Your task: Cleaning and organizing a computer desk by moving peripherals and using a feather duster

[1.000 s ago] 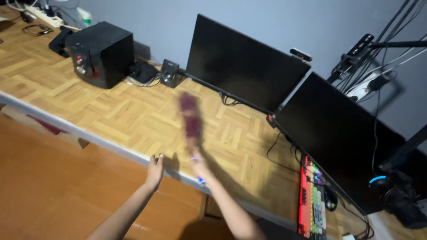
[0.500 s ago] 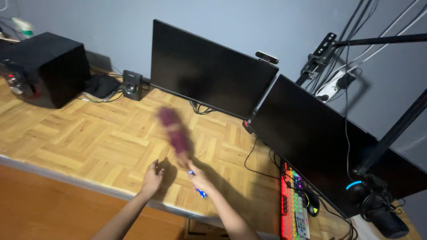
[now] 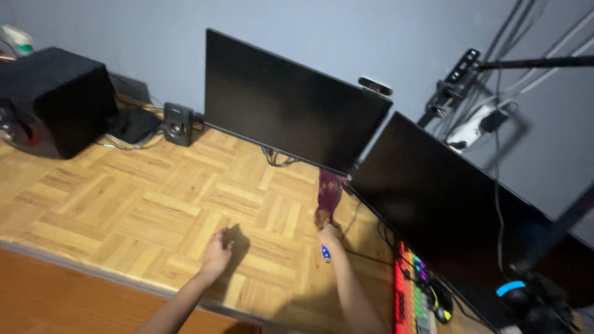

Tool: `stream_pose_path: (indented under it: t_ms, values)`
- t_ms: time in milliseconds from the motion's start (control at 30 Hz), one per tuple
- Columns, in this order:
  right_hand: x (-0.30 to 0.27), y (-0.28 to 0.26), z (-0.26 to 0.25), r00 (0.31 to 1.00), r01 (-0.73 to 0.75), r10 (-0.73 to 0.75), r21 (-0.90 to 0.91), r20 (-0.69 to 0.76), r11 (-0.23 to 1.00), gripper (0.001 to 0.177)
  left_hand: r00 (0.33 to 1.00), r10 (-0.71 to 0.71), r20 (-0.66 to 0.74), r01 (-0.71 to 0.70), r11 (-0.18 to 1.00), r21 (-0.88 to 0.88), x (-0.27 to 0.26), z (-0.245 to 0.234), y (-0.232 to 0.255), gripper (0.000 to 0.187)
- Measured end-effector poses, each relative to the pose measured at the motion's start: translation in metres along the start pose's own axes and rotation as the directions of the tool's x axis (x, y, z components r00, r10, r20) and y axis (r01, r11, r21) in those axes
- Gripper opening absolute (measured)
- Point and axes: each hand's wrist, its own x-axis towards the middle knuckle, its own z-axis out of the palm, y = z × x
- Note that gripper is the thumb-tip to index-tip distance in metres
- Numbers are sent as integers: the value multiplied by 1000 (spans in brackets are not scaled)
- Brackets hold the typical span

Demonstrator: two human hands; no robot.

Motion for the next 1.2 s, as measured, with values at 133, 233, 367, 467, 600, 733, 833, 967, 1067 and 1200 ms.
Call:
stream_pose_path:
  t_ms: [133,233,367,467,600,733,833,967,1067,1200]
  values:
    - [-176,-155,-180,896,-360,246,283,368,889,88,998,-15,62,15,1000,-4,14,-33,17,56]
    - [-105,-164,-48,958,180,-198,101,208,978,48,998,-19,58,20,999,-30,50,-41,-2,54]
    - [-114,-184,-36,936,204,-260,235,239,950,75,990,143,6,-143,990,-17,85,-62,5,46]
    - [-143,-189,-46,891,356,-367,92,267,930,71,987,161,22,-160,987,-28,127,-78,-7,48]
    - [-152,-218,-43,814,476,-477,91,330,875,78,990,-65,124,49,991,125,154,-104,5,43]
    - [-125,-286,-114,886,136,-202,181,418,974,63,994,30,108,-42,993,109,196,-98,-32,62]
    - [-49,-297,-83,907,232,-246,82,343,969,71,994,22,103,-44,975,219,222,-104,-43,50]
    - [35,-304,-18,957,114,-182,283,226,952,65,998,20,67,-34,977,210,239,-139,-40,46]
    - [-1,-324,-47,968,21,-140,488,210,872,71,999,10,46,-21,969,244,256,-168,-37,46]
    - [-63,-323,-101,884,358,-445,402,146,843,58,1000,16,-14,-11,962,272,286,-195,-37,47]
